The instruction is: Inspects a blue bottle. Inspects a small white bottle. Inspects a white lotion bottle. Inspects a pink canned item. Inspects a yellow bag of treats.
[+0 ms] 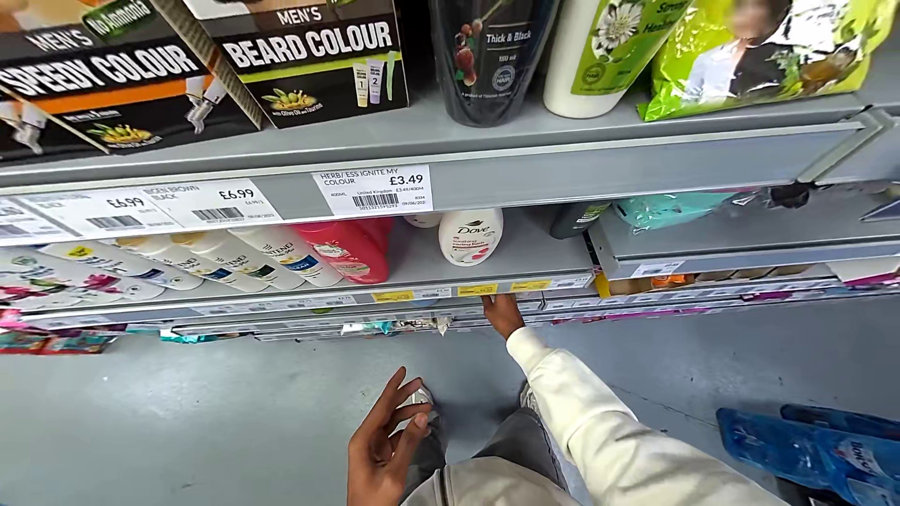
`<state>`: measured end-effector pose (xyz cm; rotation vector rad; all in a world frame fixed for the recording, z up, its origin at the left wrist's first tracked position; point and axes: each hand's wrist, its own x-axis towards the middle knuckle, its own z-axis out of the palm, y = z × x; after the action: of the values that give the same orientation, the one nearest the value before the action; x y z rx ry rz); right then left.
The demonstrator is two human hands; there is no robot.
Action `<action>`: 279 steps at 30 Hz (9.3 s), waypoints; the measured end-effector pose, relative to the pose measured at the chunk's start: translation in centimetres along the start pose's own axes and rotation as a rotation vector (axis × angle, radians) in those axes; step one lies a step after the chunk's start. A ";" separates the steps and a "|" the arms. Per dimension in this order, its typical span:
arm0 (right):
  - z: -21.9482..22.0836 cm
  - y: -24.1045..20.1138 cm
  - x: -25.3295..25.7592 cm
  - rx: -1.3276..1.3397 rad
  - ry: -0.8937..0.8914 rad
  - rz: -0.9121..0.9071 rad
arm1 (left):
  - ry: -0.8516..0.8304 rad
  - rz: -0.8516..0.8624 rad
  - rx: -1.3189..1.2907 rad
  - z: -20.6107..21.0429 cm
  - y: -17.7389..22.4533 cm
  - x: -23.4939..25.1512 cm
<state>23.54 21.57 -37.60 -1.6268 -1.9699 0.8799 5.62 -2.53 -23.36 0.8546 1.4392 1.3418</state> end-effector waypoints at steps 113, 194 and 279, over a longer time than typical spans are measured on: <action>-41.0 1.7 -16.2 1.025 -0.271 -0.044 | -0.548 0.135 -0.030 29.6 11.2 -1.0; -41.5 4.4 -18.3 0.903 -0.521 0.047 | -0.497 -0.062 -0.194 29.1 8.2 -3.3; -41.1 4.1 -18.4 0.897 -0.498 0.071 | -0.492 -0.072 -0.202 28.9 8.1 -3.0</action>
<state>58.42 12.15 -10.46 -0.9921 -1.3945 1.9740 33.02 4.92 -13.13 0.9108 0.9280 1.1012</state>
